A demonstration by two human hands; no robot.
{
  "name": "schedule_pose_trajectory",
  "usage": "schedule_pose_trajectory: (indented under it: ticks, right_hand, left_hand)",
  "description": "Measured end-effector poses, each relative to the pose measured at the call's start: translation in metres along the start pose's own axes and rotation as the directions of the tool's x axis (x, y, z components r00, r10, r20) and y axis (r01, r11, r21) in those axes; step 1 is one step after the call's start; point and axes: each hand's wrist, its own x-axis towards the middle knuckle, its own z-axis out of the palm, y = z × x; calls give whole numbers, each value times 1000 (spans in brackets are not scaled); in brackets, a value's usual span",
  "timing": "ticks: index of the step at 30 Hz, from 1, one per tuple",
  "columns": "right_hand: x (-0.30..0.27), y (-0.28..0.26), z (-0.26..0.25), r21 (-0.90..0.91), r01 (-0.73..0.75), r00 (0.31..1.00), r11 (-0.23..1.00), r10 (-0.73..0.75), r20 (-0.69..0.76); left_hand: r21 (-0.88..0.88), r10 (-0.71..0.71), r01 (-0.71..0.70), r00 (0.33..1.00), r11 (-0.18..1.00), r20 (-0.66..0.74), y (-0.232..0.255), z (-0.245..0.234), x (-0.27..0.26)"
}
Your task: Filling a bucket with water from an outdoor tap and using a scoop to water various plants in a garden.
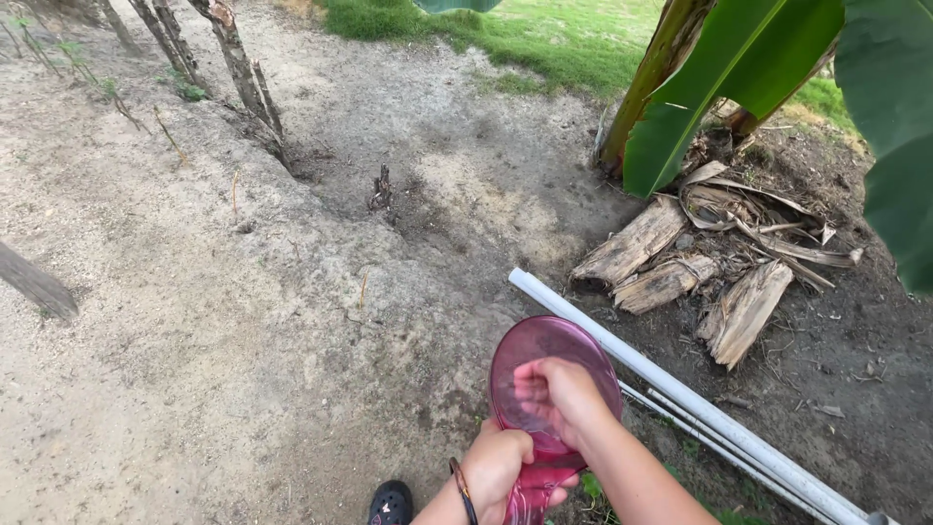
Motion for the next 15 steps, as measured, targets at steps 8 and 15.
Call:
schedule_pose_trajectory:
  ticks: [8,15]
  right_hand:
    - [-18,-18,24,468,-659,706,589,270,654]
    - [-4,-80,71,618,-605,710,503,-10,704]
  left_hand:
    - [3,114,-115,985,993,-132,25,-22,-22]
    - [-86,160,-175,975,981,-155,109,-103,-44]
